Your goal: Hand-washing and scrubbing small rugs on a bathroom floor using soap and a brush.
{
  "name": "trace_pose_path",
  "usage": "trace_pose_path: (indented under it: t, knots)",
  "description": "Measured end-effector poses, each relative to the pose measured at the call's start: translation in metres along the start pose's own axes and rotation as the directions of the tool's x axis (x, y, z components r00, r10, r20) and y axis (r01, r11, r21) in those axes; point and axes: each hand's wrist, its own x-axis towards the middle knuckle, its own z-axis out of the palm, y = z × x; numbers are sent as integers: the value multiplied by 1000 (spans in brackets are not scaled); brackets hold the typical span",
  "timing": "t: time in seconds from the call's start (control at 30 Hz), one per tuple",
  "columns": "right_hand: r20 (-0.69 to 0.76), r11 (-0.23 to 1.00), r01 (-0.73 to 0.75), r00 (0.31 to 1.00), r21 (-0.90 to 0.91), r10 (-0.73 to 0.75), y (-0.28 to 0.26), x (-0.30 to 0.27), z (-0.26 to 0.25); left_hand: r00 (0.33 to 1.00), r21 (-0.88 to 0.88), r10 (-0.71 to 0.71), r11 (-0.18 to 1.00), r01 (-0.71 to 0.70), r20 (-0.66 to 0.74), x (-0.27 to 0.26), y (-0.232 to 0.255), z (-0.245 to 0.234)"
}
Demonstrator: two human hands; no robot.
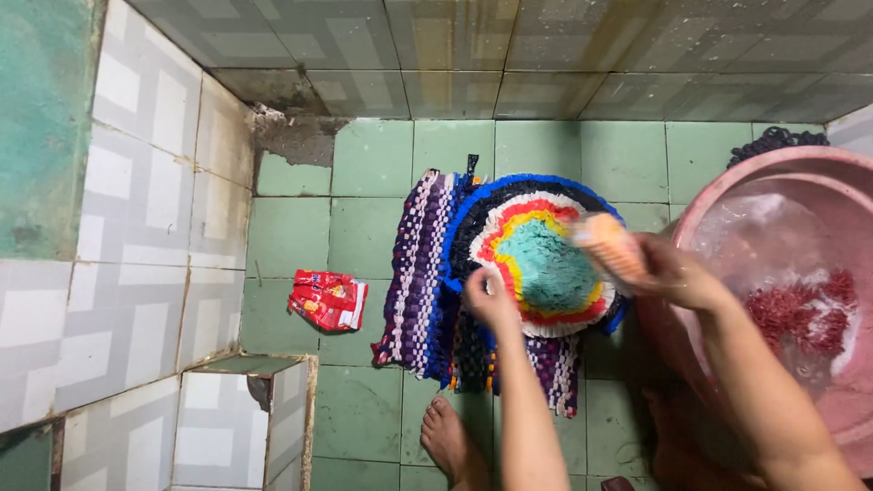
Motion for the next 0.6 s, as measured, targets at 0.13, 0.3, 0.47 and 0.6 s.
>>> trace_pose_path:
  t: [0.13, 0.3, 0.47, 0.6]
  knots:
    - [-60, 984, 160, 986, 78, -155, 38, 40, 52, 947, -60, -319, 947, 317, -45, 33, 3, -42]
    - [6, 881, -116, 992, 459, 127, 105, 70, 136, 789, 78, -511, 852, 518, 343, -6, -15, -40]
    - [-110, 967, -46, 991, 249, 76, 179, 57, 166, 520, 6, -533, 703, 712, 668, -36, -57, -62]
    - [59, 982, -57, 996, -182, 69, 224, 25, 162, 508, -107, -423, 680, 725, 751, -25, -42, -105]
